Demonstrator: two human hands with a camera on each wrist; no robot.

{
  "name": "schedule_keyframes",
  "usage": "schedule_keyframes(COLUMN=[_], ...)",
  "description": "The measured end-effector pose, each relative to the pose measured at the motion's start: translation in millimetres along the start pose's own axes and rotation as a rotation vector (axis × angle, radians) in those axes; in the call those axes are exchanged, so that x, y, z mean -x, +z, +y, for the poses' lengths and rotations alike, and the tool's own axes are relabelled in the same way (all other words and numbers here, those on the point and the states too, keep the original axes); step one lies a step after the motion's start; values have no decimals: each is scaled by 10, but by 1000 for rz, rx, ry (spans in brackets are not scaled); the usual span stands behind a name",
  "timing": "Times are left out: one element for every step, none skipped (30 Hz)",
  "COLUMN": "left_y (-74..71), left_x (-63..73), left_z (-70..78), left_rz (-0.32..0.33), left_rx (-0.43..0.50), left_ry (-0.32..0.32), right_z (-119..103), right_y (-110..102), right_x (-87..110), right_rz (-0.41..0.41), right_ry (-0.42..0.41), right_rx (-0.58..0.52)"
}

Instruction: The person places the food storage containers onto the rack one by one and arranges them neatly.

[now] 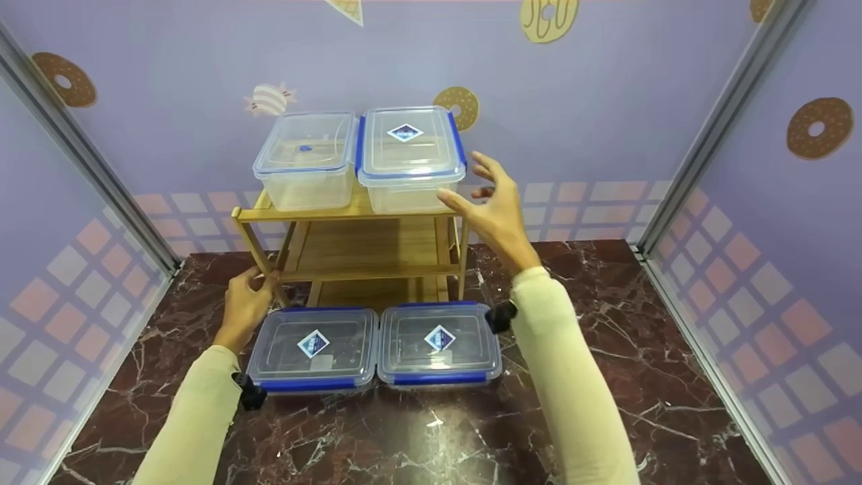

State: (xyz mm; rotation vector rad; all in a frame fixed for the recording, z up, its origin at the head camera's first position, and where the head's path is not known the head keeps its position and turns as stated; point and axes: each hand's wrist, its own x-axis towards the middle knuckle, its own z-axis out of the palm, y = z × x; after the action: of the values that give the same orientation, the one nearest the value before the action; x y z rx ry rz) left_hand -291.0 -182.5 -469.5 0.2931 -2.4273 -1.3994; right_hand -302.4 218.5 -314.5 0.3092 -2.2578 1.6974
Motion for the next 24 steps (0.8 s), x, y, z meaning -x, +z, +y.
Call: schedule_keyframes(left_y=[-2,-2,-5,-8,-10,-14,-17,-19,-21,-19,-19,-18,-16,-14,-11,-8,-7,-4,-1,3,5,7,7,9], left_x=[2,1,4,6,7,8,8,7,9,6,2,-1,-4,-6,-8,-11,-11,-10,-10,-8,-7,-7,-5,-3], left_z=[0,-4,-6,-10,-15,-20,-24,-28,-27,-29,-29,-28,-26,-26,-25,-24,-23,-24,-24,-24,-23,-22,-20,-18], left_rz=[0,1,-1,0,0,3,5,6,7,11,12,12,11,11,15,16,16,16,16,16,14,12,13,8], left_rx=[-1,-4,-4,-7,-8,-10,-12,-15,-15,-13,-13,-13,-14,-14,-10,-9,-11,-9,-8,-5,-3,-3,-4,4], left_ry=[0,1,0,0,-2,0,2,4,3,2,4,5,6,6,5,5,6,3,5,3,1,1,2,-1], right_z=[31,67,105,146,192,240,290,344,400,459,519,574,639,705,771,834,898,956,1020,1073,1121,1167,1212,1255], right_y=[-29,-57,-84,-110,-132,-151,-165,-178,-190,-200,-206,-208,-212,-213,-209,-201,-187,-172,-156,-136,-113,-90,-70,-52], right_x=[31,65,101,141,182,222,262,303,343,383,422,461,500,540,574,607,640,670,696,718,737,754,768,780], right_rz=[-5,-11,-20,-30,-40,-51,-57,-67,-78,-90,-102,-116,-125,-142,-156,-168,-182,-192,-201,-215,-225,-234,-241,-247], right_ry=[-2,0,2,6,12,14,17,24,29,34,41,48,51,60,71,82,92,96,101,112,115,111,103,98], right_rx=[9,20,28,39,45,55,65,77,89,109,125,144,164,174,183,190,199,209,216,219,224,233,250,258])
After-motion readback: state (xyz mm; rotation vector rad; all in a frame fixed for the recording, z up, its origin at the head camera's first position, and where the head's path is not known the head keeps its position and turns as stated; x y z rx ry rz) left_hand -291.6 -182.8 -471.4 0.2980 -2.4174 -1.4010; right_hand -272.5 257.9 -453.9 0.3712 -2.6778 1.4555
